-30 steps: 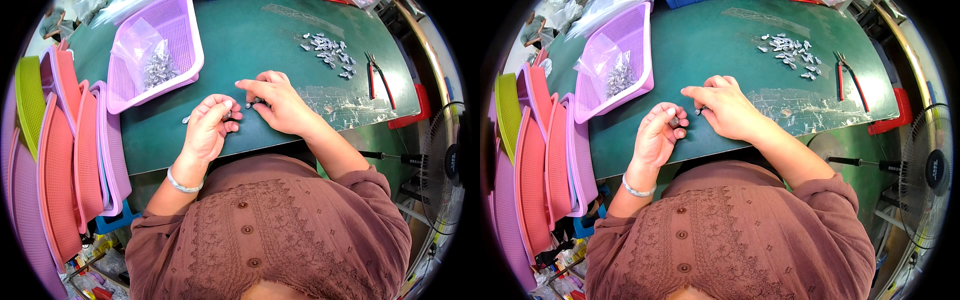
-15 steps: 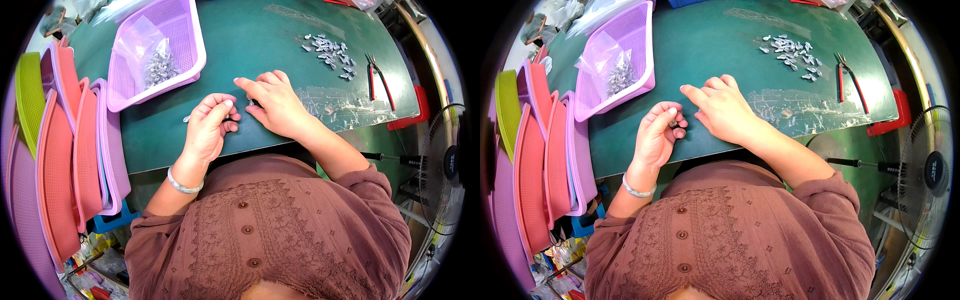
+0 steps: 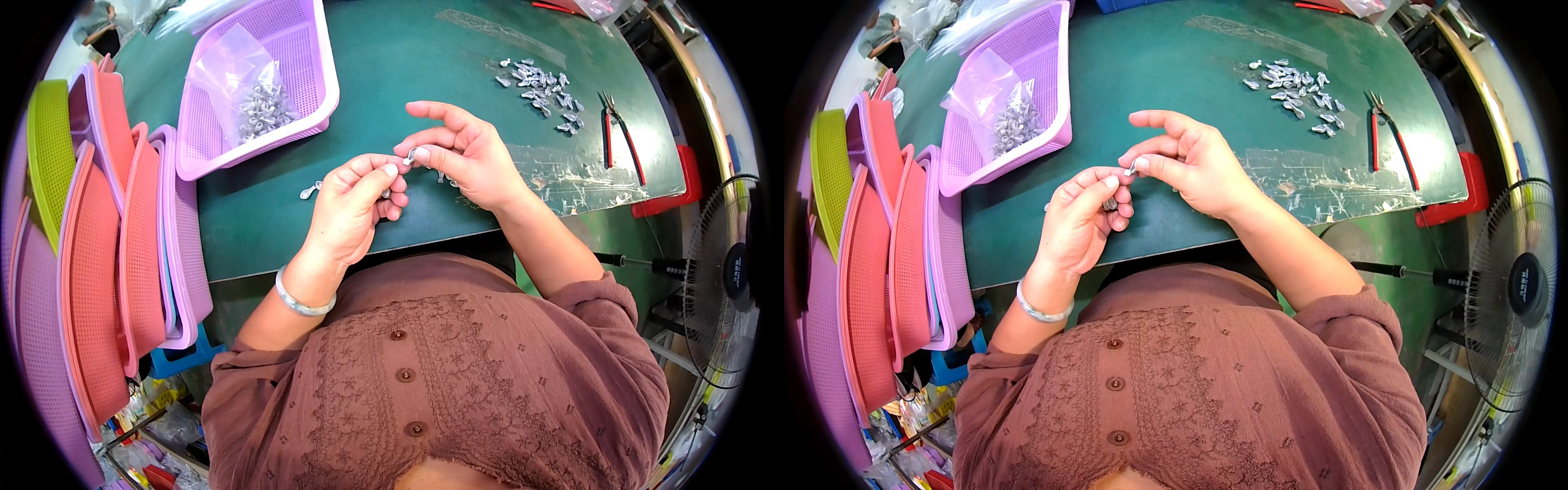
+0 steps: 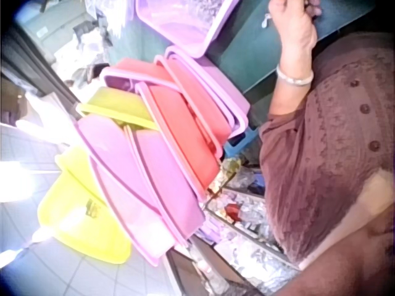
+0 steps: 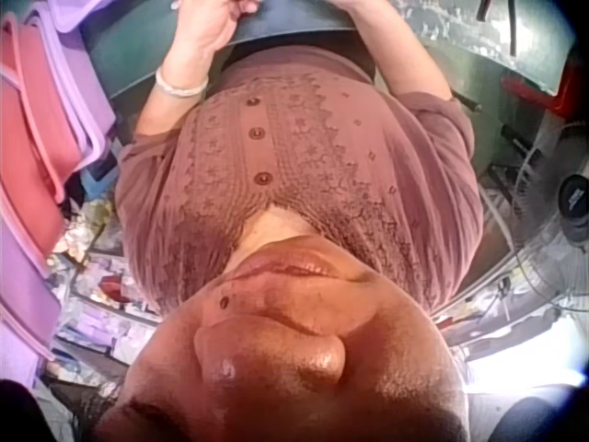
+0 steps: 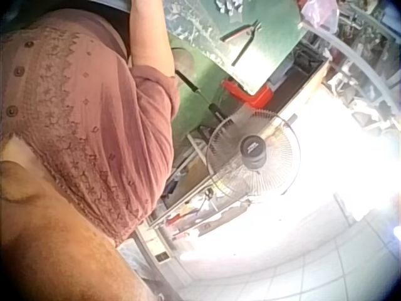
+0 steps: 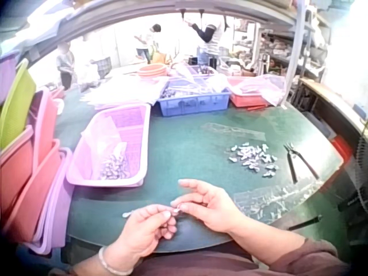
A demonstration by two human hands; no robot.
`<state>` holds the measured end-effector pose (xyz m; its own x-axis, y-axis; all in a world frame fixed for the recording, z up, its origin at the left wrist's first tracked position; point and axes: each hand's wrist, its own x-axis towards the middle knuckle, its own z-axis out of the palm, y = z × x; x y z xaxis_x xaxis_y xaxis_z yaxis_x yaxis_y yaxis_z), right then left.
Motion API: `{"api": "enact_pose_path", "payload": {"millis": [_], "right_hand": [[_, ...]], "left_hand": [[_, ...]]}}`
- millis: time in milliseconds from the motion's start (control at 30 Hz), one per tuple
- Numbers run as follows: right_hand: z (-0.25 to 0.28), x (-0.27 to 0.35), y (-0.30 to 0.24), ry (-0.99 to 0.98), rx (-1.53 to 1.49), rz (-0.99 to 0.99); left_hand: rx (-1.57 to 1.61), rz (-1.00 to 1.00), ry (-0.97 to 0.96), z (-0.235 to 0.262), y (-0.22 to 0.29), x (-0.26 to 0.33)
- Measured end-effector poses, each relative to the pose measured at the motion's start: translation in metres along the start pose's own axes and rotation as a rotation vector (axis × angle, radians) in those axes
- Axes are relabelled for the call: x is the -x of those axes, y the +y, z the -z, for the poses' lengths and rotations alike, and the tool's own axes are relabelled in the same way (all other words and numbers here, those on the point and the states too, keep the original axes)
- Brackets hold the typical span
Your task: The person picks small silver metal pieces from a table and a purple basket, then joins two pieces together by hand. The person repeats this process, placing the joined pieces into a pile on the table.
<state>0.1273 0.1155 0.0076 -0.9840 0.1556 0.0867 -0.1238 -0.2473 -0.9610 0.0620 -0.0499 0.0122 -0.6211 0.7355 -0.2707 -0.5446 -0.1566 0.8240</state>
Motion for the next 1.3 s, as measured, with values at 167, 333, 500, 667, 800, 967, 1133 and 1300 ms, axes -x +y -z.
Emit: {"api": "enact_pose_path", "payload": {"millis": [167, 333, 500, 667, 800, 967, 1133, 1300], "right_hand": [[0.002, 0.000, -0.001, -0.020, -0.115, -0.046], [0.005, -0.001, 0.002, -0.031, -0.124, -0.040], [0.006, -0.001, 0.000, -0.030, -0.175, -0.061], [0.008, -0.001, 0.000, -0.030, -0.222, -0.090], [0.008, -0.002, 0.000, -0.028, -0.226, -0.096], [0.008, -0.001, 0.001, -0.023, -0.153, -0.078], [0.001, 0.002, 0.003, -0.038, 0.064, 0.140], [-0.001, 0.002, 0.008, -0.078, 0.186, 0.252]], "left_hand": [[-0.027, -0.021, -0.007, -0.008, 0.005, 0.001], [-0.043, -0.038, -0.022, -0.012, 0.007, -0.001], [-0.027, -0.045, -0.033, -0.014, 0.008, -0.002], [-0.059, -0.040, -0.014, -0.019, 0.011, 0.000], [-0.069, -0.037, -0.012, -0.019, 0.010, 0.000], [-0.074, -0.025, 0.007, -0.015, 0.008, -0.001], [-0.088, 0.009, 0.035, -0.012, 0.007, -0.004], [-0.058, 0.003, 0.043, -0.004, 0.001, -0.008]]}}
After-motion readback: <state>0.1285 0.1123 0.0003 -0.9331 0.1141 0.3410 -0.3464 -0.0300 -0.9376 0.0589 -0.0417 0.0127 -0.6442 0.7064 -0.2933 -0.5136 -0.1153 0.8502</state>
